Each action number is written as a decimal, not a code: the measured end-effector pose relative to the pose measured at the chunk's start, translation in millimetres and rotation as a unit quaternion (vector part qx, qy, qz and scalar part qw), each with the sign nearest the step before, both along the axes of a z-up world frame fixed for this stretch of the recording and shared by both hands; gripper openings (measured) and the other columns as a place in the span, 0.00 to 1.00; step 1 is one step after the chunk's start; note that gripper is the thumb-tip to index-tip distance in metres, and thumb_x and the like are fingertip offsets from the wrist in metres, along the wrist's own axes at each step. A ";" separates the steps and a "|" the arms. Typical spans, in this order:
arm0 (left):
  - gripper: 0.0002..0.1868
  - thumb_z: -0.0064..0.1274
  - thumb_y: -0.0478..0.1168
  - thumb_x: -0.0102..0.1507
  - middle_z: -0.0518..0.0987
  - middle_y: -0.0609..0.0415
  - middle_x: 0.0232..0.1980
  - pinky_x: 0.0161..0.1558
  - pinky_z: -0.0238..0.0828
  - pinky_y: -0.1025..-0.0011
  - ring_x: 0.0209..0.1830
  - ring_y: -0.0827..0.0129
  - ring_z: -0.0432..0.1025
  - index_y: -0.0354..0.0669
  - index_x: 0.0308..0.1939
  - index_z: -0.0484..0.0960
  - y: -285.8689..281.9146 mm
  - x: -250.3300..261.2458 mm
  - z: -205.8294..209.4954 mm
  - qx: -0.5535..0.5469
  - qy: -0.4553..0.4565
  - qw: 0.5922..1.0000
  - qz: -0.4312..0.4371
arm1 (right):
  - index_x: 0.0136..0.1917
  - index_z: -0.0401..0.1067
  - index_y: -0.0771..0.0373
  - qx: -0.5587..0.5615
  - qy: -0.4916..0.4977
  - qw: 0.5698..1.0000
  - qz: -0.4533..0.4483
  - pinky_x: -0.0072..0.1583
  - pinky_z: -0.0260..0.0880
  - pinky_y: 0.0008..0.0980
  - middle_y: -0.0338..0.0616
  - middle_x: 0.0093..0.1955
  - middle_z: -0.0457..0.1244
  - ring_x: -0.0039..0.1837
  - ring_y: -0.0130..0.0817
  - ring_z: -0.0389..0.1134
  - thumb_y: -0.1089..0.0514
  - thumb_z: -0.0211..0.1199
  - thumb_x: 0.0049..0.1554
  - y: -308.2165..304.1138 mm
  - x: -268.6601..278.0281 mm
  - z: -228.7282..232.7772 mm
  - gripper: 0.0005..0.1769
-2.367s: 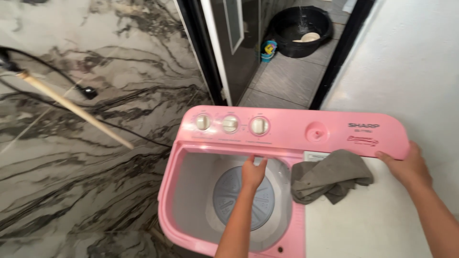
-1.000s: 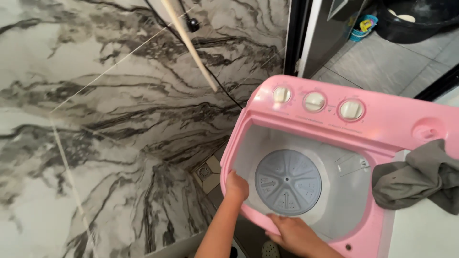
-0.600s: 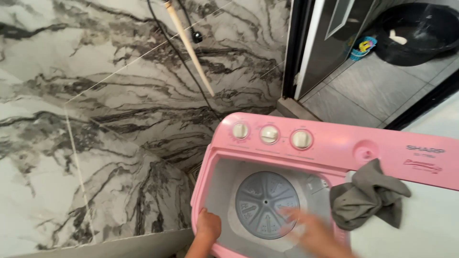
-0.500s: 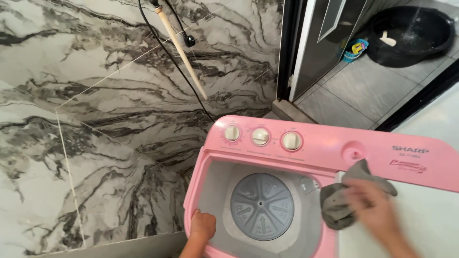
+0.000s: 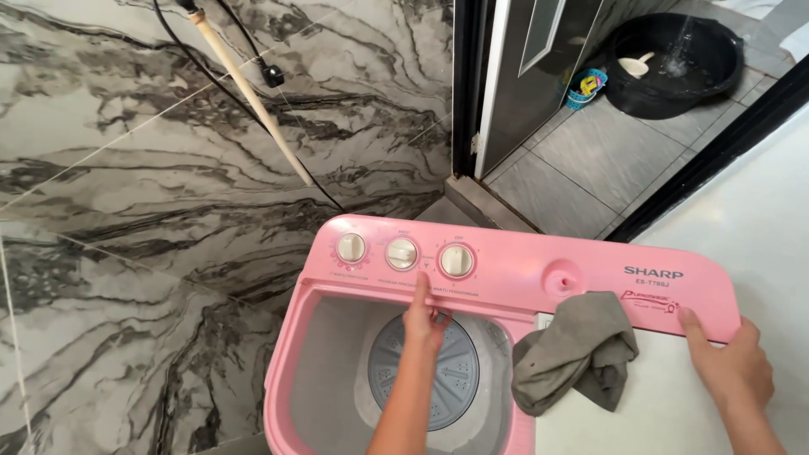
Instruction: Washing and rinsing clothes using a portable mini washing machine in a bathroom.
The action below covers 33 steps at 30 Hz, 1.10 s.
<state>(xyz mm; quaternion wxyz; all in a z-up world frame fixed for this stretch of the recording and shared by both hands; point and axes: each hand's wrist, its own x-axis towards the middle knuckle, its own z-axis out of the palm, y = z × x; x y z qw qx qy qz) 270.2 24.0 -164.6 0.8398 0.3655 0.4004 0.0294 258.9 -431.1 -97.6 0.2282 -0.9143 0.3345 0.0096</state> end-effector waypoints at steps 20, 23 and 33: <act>0.33 0.64 0.59 0.57 0.74 0.43 0.44 0.53 0.72 0.35 0.39 0.54 0.68 0.37 0.52 0.75 90.6 51.3 -4.0 -0.041 -0.075 0.995 -0.055 | 0.74 0.65 0.62 0.012 -0.051 0.995 0.080 0.62 0.66 0.54 0.61 0.63 0.67 0.64 0.59 0.68 0.20 0.60 0.54 53.8 117.9 22.6 0.52; 0.42 0.62 0.60 0.56 0.73 0.34 0.58 0.58 0.67 0.33 0.54 0.42 0.69 0.33 0.63 0.69 110.5 63.1 3.8 -0.040 -0.075 0.996 -0.034 | 0.75 0.61 0.61 0.024 -0.021 0.993 0.112 0.61 0.67 0.53 0.60 0.62 0.68 0.64 0.58 0.68 0.21 0.59 0.53 75.7 157.5 31.3 0.53; 0.45 0.60 0.62 0.56 0.68 0.34 0.66 0.57 0.66 0.32 0.61 0.38 0.66 0.38 0.68 0.66 155.2 90.2 16.0 -0.005 -0.119 0.990 0.077 | 0.76 0.63 0.53 0.023 -0.033 0.969 0.242 0.66 0.64 0.53 0.56 0.66 0.66 0.69 0.57 0.65 0.23 0.57 0.55 148.0 285.0 33.0 0.46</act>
